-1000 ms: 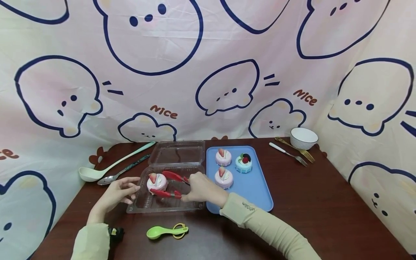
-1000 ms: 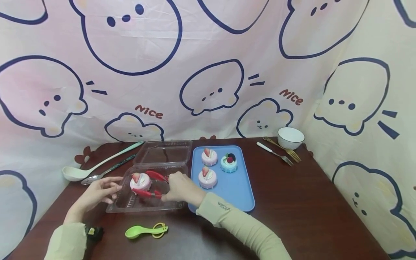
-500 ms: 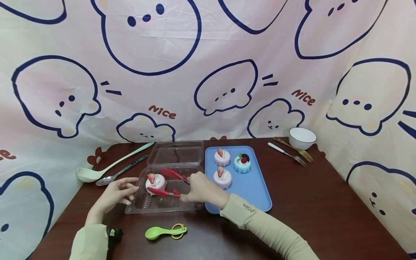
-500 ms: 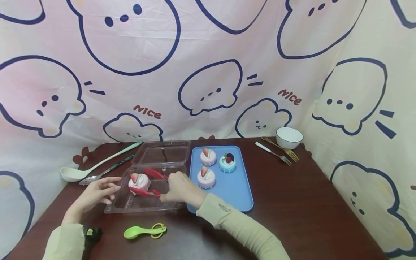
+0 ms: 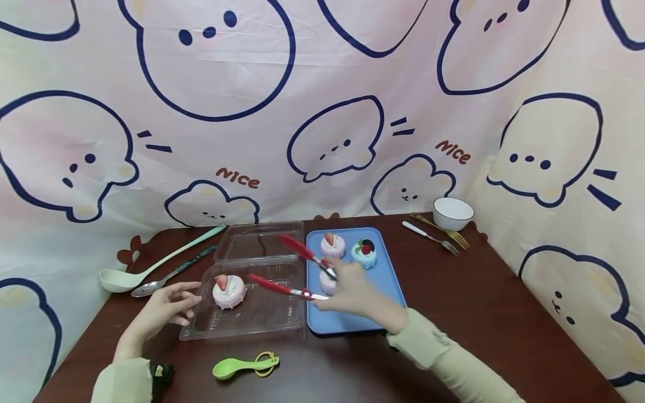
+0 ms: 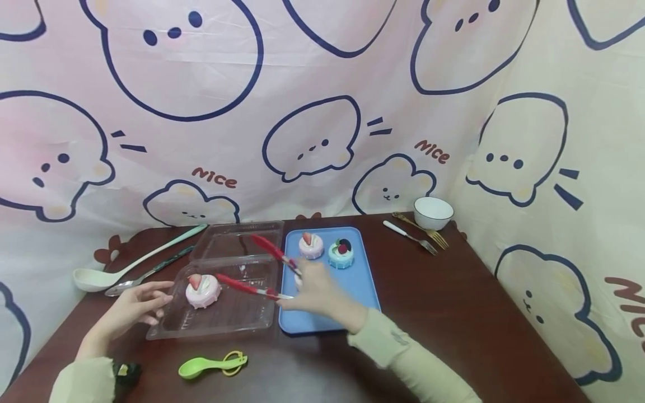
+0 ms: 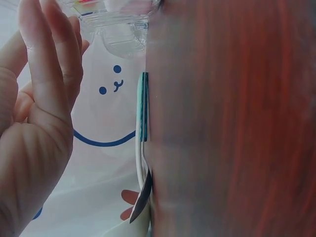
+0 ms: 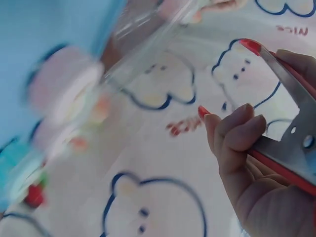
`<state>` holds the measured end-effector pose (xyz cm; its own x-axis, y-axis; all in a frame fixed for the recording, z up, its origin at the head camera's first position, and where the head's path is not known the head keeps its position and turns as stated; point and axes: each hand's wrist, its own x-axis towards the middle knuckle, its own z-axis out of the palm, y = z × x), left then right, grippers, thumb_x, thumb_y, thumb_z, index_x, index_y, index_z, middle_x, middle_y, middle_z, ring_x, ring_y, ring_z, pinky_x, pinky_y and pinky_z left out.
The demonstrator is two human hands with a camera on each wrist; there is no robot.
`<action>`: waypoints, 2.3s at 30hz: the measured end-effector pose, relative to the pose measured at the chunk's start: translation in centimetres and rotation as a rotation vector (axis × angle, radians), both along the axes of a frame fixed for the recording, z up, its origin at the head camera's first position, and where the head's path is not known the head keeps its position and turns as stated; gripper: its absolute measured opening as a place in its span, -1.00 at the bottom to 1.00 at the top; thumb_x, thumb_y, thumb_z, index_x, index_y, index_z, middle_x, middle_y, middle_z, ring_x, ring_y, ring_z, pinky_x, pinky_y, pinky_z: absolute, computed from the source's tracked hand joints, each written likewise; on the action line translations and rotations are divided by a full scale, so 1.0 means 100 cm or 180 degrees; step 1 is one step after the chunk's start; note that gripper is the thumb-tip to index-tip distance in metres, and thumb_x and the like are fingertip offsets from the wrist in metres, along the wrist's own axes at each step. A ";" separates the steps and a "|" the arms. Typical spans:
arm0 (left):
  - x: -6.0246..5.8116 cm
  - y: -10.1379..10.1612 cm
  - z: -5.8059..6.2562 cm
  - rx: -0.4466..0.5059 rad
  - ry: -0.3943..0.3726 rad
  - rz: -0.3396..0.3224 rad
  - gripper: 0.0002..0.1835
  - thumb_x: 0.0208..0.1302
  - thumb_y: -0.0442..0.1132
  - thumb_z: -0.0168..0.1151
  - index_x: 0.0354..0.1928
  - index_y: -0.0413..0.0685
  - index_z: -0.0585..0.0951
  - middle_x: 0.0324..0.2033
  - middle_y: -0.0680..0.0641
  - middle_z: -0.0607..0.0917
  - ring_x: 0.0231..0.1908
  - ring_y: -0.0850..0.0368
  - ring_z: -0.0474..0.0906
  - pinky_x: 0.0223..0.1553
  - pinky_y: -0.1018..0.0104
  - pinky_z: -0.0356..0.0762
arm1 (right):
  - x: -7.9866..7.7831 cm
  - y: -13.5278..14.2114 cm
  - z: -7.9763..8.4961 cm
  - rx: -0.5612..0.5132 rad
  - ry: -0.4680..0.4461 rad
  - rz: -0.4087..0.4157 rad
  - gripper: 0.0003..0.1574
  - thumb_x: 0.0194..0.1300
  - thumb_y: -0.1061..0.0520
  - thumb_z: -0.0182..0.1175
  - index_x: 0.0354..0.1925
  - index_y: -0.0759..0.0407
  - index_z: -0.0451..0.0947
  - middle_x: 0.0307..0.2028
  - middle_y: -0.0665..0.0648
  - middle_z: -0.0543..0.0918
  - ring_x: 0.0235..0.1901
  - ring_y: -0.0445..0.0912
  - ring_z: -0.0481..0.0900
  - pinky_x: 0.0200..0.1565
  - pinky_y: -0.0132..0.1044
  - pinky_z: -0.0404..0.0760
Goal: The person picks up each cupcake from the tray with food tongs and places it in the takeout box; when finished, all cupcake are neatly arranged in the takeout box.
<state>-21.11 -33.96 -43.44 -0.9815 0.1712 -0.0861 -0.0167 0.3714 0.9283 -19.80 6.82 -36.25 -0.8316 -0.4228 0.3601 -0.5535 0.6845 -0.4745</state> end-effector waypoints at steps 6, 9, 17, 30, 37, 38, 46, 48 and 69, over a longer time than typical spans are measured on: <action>0.001 0.000 -0.002 0.0009 -0.0002 0.0054 -0.35 0.21 -0.18 0.18 0.24 -0.38 0.21 -0.35 -0.15 0.55 -0.51 0.12 0.53 -0.51 0.20 0.60 | 0.009 0.060 -0.009 0.0091 0.0005 -0.0422 -0.25 -0.30 -0.14 0.50 -0.21 0.26 0.47 -0.71 -0.06 0.34 -0.74 -0.24 0.27 -0.73 -0.44 0.33; 0.000 -0.002 -0.002 0.0001 -0.0007 0.0068 -0.35 0.21 -0.18 0.19 0.24 -0.38 0.21 -0.35 -0.15 0.55 -0.51 0.12 0.53 -0.51 0.20 0.60 | 0.013 0.076 -0.015 0.0171 -0.0011 -0.0524 -0.20 -0.31 -0.15 0.50 -0.17 0.30 0.48 -0.63 -0.06 0.38 -0.64 -0.22 0.30 -0.68 -0.44 0.36; 0.000 -0.002 -0.003 0.0001 -0.0020 0.0064 -0.37 0.23 -0.20 0.17 0.24 -0.38 0.20 -0.32 -0.20 0.55 -0.51 0.11 0.53 -0.52 0.20 0.60 | 0.015 0.094 -0.039 0.0166 -0.0040 -0.0589 -0.13 -0.37 -0.15 0.53 -0.15 0.36 0.52 -0.45 0.07 0.52 -0.51 -0.19 0.35 -0.62 -0.45 0.36; -0.002 0.001 -0.002 -0.0106 0.0033 0.0009 -0.39 0.23 -0.16 0.17 0.20 -0.38 0.24 -0.37 -0.11 0.56 -0.51 0.10 0.53 -0.51 0.19 0.61 | 0.007 0.102 -0.067 0.0150 -0.0510 -0.0873 -0.25 -0.29 -0.18 0.49 -0.22 0.32 0.56 -0.70 -0.03 0.32 -0.64 -0.19 0.25 -0.68 -0.41 0.18; -0.001 0.000 -0.002 -0.0059 -0.0080 0.0101 -0.35 0.21 -0.15 0.19 0.24 -0.35 0.22 -0.32 -0.17 0.56 -0.50 0.09 0.53 -0.50 0.18 0.61 | 0.007 0.103 -0.067 0.0138 -0.0673 -0.0838 -0.28 -0.24 -0.16 0.47 -0.22 0.31 0.56 -0.71 -0.04 0.36 -0.64 -0.19 0.28 -0.69 -0.42 0.17; 0.000 0.000 -0.002 -0.0050 -0.0083 0.0099 -0.35 0.22 -0.16 0.18 0.24 -0.35 0.22 -0.32 -0.18 0.56 -0.50 0.10 0.53 -0.50 0.19 0.61 | 0.007 0.103 -0.067 0.0146 -0.0666 -0.0825 -0.30 -0.24 -0.15 0.47 -0.23 0.31 0.56 -0.72 -0.04 0.35 -0.64 -0.20 0.28 -0.69 -0.43 0.16; 0.000 -0.001 -0.002 -0.0027 -0.0060 0.0066 -0.36 0.22 -0.17 0.18 0.24 -0.35 0.22 -0.31 -0.19 0.56 -0.50 0.10 0.53 -0.51 0.18 0.61 | 0.007 0.102 -0.067 0.0133 -0.0535 -0.0718 -0.39 -0.20 -0.14 0.46 -0.30 0.28 0.57 -0.74 -0.05 0.31 -0.69 -0.21 0.24 -0.71 -0.44 0.13; 0.000 -0.001 -0.003 -0.0038 -0.0066 0.0080 -0.36 0.21 -0.17 0.19 0.24 -0.35 0.22 -0.32 -0.18 0.56 -0.51 0.10 0.53 -0.51 0.18 0.61 | 0.006 0.102 -0.065 0.0108 -0.0406 -0.0673 -0.42 -0.20 -0.15 0.45 -0.36 0.26 0.56 -0.75 -0.06 0.29 -0.71 -0.23 0.22 -0.72 -0.44 0.14; 0.000 0.000 0.000 -0.0016 -0.0048 0.0063 -0.34 0.21 -0.17 0.19 0.24 -0.37 0.21 -0.34 -0.18 0.55 -0.51 0.11 0.52 -0.52 0.20 0.60 | 0.006 0.035 -0.028 -0.0134 -0.0012 0.0583 -0.57 -0.06 -0.21 0.35 -0.59 0.00 0.39 -0.76 -0.13 0.28 -0.74 -0.33 0.22 -0.73 -0.49 0.18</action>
<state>-21.08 -33.95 -43.49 -0.9832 0.1514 -0.1017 -0.0380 0.3754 0.9261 -19.21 10.37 -39.01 -0.7433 -0.5520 0.3779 -0.6653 0.5518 -0.5029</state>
